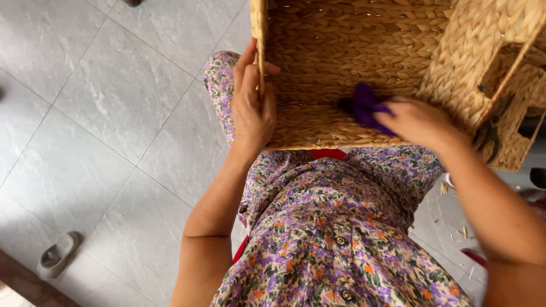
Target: The person sits on the floor and wipes woven water-hyacinth storage baskets with a purple cloth, cleaning the outer sides and the interior of each basket. They occasionally use scissors to trim stray fibers from a basket rim and set finished baskets aside.
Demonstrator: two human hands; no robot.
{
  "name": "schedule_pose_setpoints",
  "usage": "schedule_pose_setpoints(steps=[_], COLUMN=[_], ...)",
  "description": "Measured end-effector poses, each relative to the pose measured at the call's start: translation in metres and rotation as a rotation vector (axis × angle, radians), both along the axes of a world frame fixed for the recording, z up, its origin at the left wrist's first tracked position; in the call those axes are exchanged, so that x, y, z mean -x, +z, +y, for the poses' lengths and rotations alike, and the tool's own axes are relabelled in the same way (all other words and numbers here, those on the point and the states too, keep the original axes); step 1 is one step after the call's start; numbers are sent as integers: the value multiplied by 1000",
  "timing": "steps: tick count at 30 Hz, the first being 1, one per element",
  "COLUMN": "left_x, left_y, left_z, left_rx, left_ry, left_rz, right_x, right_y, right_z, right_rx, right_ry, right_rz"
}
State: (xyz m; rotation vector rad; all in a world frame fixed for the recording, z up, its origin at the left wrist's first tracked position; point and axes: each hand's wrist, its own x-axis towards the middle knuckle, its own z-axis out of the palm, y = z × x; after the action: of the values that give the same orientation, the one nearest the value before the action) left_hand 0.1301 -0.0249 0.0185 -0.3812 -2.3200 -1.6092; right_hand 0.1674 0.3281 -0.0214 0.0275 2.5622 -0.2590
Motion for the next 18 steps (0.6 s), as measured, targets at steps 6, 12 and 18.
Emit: schedule_pose_setpoints(steps=[6, 12, 18], left_x=[-6, 1, -4], left_y=[-14, -16, -11], left_z=[4, 3, -3], left_rx=[46, 59, 78], left_ry=[-22, -13, -17], left_rz=[182, 174, 143], right_x=[2, 38, 39], right_y=[-30, -46, -54], right_z=[17, -115, -126], right_rx=[-122, 445, 536], right_ry=[-44, 49, 354], right_rz=[87, 211, 357])
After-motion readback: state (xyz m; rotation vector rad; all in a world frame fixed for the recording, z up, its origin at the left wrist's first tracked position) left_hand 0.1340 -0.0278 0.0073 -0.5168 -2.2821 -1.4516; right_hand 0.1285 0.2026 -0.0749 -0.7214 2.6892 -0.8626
